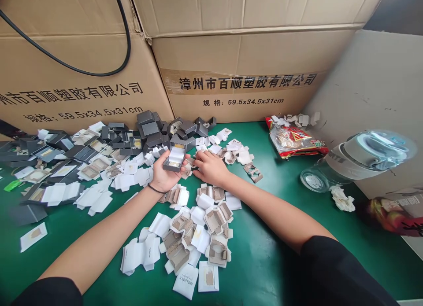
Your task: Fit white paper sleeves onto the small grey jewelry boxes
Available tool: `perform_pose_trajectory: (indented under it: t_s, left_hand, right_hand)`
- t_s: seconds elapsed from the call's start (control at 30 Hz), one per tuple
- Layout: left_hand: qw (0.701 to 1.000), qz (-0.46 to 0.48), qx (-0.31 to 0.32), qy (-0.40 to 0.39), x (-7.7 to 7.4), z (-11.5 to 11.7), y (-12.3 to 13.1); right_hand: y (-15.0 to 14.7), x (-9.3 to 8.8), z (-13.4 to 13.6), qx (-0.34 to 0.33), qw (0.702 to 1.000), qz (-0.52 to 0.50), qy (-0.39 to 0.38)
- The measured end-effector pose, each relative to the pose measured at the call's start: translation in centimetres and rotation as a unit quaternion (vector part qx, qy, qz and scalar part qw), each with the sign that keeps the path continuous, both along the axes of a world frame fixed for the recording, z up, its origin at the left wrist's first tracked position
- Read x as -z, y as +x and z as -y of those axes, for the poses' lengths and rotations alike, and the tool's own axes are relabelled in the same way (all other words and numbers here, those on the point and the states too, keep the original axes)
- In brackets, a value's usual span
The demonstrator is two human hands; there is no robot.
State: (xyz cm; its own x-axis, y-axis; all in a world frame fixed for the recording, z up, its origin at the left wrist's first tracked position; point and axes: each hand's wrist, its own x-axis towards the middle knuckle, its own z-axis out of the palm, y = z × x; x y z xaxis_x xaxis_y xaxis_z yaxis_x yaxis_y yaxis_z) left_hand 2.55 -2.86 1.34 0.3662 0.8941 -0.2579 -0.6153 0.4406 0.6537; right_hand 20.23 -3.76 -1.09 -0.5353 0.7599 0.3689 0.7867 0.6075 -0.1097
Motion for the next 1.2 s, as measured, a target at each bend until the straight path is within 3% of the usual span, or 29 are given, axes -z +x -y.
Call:
perform_pose_trajectory:
  t_s: [0.13, 0.33, 0.57, 0.83, 0.97, 1.13, 1.2]
  left_hand:
    - [1.000, -0.002, 0.001, 0.003, 0.2, -0.1, 0.1]
    - [1.000, -0.009, 0.010, -0.003, 0.6, -0.2, 0.1]
    - [1.000, -0.013, 0.015, 0.012, 0.8, -0.3, 0.2]
    - [1.000, -0.014, 0.017, 0.002, 0.5, -0.2, 0.3]
    - [1.000, 0.003, 0.021, 0.003, 0.6, -0.4, 0.2]
    - [1.000, 0.027, -0.001, -0.014, 0.5, -0.4, 0.1]
    - [0.999, 0.030, -0.004, -0.017, 0.4, -0.4, 0.1]
  right_hand:
    - [0.0, 0.0, 0.0, 0.023, 1.000, -0.010, 0.014]
    - [0.5, 0.4, -0.6, 0.152, 0.988, -0.022, 0.029]
    - [1.0, 0.9, -1.7, 0.135, 0.991, -0.002, 0.006]
    - [1.2, 0.7, -1.5, 0.149, 0.988, 0.012, 0.046]
    - [1.0, 0.2, -0.8, 0.077, 0.992, -0.025, 0.095]
    - [0.5, 0.2, -0.2, -0.060, 0.997, -0.015, 0.034]
    - [0.4, 0.3, -0.3, -0.085, 0.996, -0.005, 0.016]
